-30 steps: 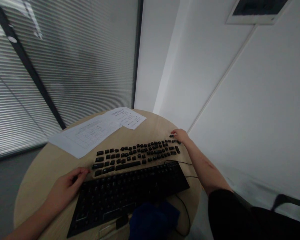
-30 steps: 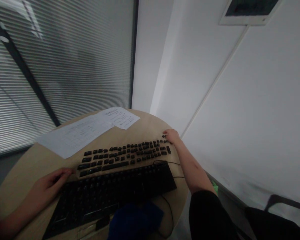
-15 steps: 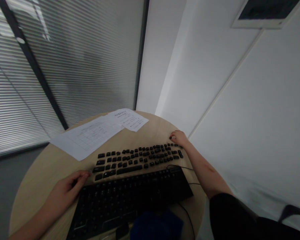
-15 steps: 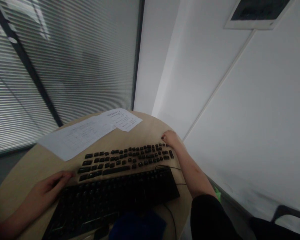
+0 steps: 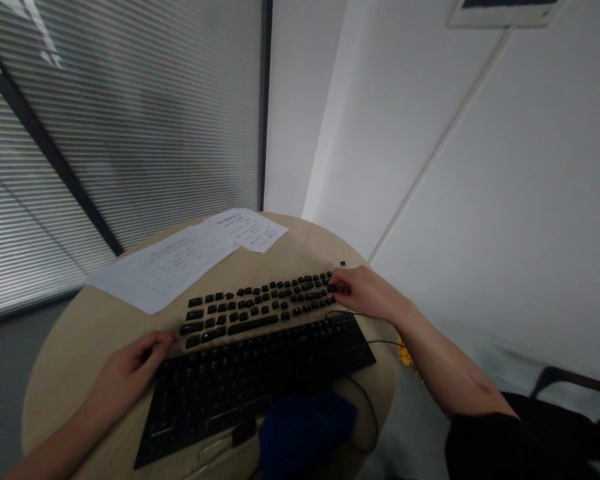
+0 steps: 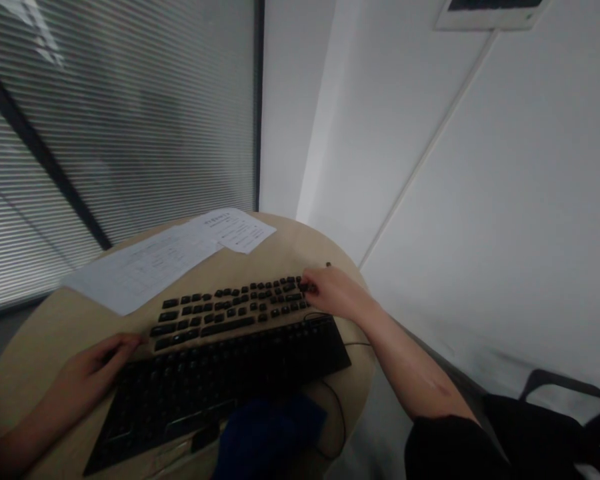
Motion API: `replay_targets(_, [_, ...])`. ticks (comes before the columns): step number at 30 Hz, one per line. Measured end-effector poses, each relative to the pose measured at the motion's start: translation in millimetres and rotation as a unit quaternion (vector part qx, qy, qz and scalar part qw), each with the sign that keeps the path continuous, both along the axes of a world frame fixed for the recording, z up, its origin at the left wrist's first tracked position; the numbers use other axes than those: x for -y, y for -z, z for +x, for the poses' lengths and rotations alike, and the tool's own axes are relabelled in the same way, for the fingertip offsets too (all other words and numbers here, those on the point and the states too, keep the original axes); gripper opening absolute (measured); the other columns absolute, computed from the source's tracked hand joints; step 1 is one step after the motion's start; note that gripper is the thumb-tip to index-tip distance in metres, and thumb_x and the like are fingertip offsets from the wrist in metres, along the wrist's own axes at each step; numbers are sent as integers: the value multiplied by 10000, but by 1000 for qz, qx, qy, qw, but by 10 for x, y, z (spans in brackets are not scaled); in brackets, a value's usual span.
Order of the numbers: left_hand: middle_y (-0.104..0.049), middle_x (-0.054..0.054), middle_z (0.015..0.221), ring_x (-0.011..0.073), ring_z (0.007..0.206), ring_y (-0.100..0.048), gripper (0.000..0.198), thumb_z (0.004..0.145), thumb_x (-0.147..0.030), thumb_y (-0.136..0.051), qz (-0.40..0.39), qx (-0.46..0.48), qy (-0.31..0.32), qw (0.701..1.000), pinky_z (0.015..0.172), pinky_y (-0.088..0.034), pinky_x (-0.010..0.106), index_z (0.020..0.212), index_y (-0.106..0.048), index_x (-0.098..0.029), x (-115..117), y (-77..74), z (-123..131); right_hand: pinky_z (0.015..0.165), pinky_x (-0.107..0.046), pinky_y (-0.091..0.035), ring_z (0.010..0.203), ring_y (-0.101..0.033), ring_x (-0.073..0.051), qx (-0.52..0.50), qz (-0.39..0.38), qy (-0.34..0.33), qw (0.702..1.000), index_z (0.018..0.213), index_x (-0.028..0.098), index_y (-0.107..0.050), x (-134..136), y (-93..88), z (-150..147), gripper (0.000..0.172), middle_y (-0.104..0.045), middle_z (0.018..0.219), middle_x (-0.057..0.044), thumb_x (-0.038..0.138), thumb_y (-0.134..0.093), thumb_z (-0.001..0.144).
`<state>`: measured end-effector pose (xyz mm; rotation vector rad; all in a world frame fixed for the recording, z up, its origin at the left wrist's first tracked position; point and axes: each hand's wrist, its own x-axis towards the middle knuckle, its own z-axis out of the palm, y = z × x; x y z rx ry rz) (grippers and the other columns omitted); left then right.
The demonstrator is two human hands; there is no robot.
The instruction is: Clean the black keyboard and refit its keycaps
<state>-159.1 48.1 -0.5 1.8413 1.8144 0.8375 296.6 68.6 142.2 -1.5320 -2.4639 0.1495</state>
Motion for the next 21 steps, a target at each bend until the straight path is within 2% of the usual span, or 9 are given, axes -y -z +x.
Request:
replay_targets(5, [-811,73,921,284,864,-754,533,795,-647,-457,-9,-7,2,1000,794,-585,327,897,-744,-210,12,-28,18,730,-292,-437,786,-671,-188,1,-24,-14,1000,1005,222,-721,227,-100,-71,264,-753,897,-34,100,-602,803])
replay_targets(13, [-812,52,908,268,851,-752,551,779,-662,-440,-10,-18,-6,1000,755,-569,307,912,-742,-221,-15,29,-3,717,-267,-452,736,-666,-149,-10,-42,-35,998,1034,196,-753,466,-234,-94,248,-759,852,-31,103,-637,836])
replay_targets(21, [-808,37,866,250,797,-741,514,773,-643,-444,-4,-22,1,1000,726,-565,291,877,-736,-233,-7,-37,35,723,-256,-473,749,-688,-146,-32,-58,-45,997,1050,201,-774,600,-190,-49,238,-777,852,-26,131,-679,843])
